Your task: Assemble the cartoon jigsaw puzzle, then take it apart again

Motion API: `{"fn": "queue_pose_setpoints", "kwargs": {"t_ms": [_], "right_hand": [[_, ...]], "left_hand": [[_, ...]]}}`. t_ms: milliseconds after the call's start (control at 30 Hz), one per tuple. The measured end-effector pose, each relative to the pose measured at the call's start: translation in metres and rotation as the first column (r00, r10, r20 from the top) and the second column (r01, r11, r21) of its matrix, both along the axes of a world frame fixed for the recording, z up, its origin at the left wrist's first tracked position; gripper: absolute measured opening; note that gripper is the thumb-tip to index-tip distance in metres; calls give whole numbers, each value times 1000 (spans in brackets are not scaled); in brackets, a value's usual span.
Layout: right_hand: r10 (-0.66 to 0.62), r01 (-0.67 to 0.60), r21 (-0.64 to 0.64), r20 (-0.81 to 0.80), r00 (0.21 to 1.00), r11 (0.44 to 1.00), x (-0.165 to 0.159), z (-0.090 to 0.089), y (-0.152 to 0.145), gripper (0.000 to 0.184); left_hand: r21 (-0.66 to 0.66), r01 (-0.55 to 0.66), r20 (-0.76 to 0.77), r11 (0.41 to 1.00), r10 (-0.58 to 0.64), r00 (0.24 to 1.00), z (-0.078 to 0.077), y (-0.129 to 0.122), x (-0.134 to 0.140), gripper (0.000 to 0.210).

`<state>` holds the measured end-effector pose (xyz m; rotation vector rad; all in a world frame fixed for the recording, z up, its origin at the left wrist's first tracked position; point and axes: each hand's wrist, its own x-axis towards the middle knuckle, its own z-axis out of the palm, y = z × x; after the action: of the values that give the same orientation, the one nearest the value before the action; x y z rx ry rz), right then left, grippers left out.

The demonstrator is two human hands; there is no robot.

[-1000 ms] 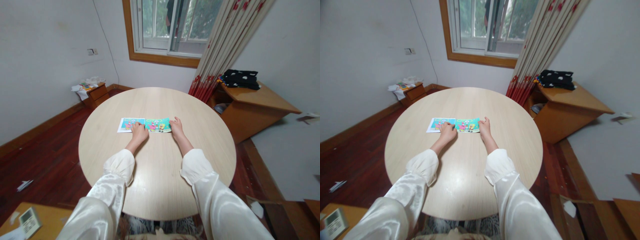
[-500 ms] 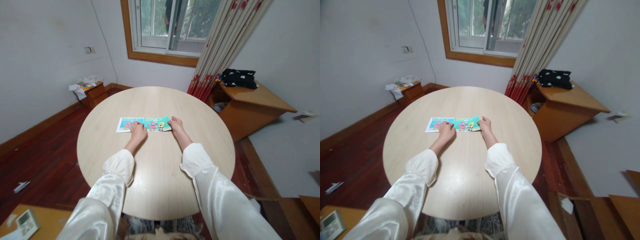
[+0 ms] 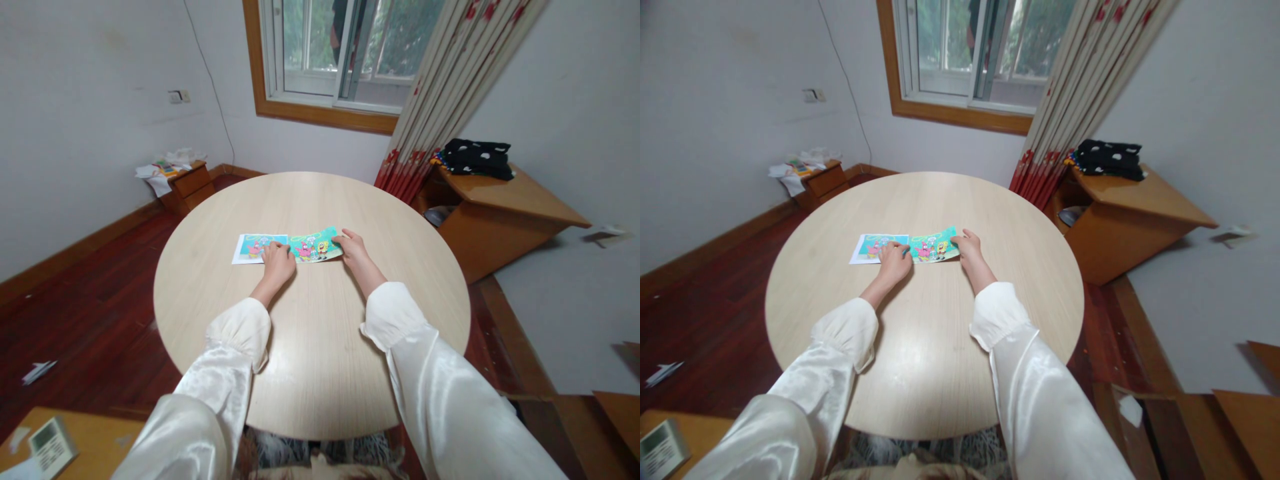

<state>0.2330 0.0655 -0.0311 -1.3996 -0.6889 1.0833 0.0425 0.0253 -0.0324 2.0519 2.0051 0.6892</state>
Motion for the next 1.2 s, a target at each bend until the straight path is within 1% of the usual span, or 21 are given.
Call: {"fn": "queue_pose_setpoints", "kwargs": {"t_ms": [133, 300, 367, 533, 733, 900, 1033, 1200], "right_hand": [[32, -32, -4, -16, 999, 999, -5, -1, -2, 73], [43, -43, 3, -1, 999, 999, -7, -4, -4, 65], [41, -41, 9, 11, 999, 999, -6, -3, -4, 62], [30, -31, 25, 53, 998, 999, -4, -2, -2, 63], [21, -22, 8, 111, 994, 1000, -5, -9, 0, 60], [11, -12, 8, 173, 985, 1000, -3, -11, 1, 66], [5, -9, 17, 218, 976, 1000, 0, -7, 0, 71], [20, -29, 30, 264, 964, 999, 3, -1, -3, 72]], "left_hand": [[7, 9, -2, 1000, -9, 1000, 2, -3, 1, 32], [15, 7, 8, 1000, -7, 1000, 4, -4, 1, 35], [20, 8, 14, 1000, -9, 1000, 4, -4, 1, 36], [33, 8, 32, 999, -9, 999, 3, -4, 1, 38], [53, 8, 52, 999, -10, 999, 3, -4, 1, 38], [69, 3, 75, 998, -8, 997, 2, -4, 0, 37], [77, 1, 99, 997, -9, 995, 2, -3, 1, 37], [96, 16, 136, 995, -29, 990, 1, -3, 1, 37]]}}
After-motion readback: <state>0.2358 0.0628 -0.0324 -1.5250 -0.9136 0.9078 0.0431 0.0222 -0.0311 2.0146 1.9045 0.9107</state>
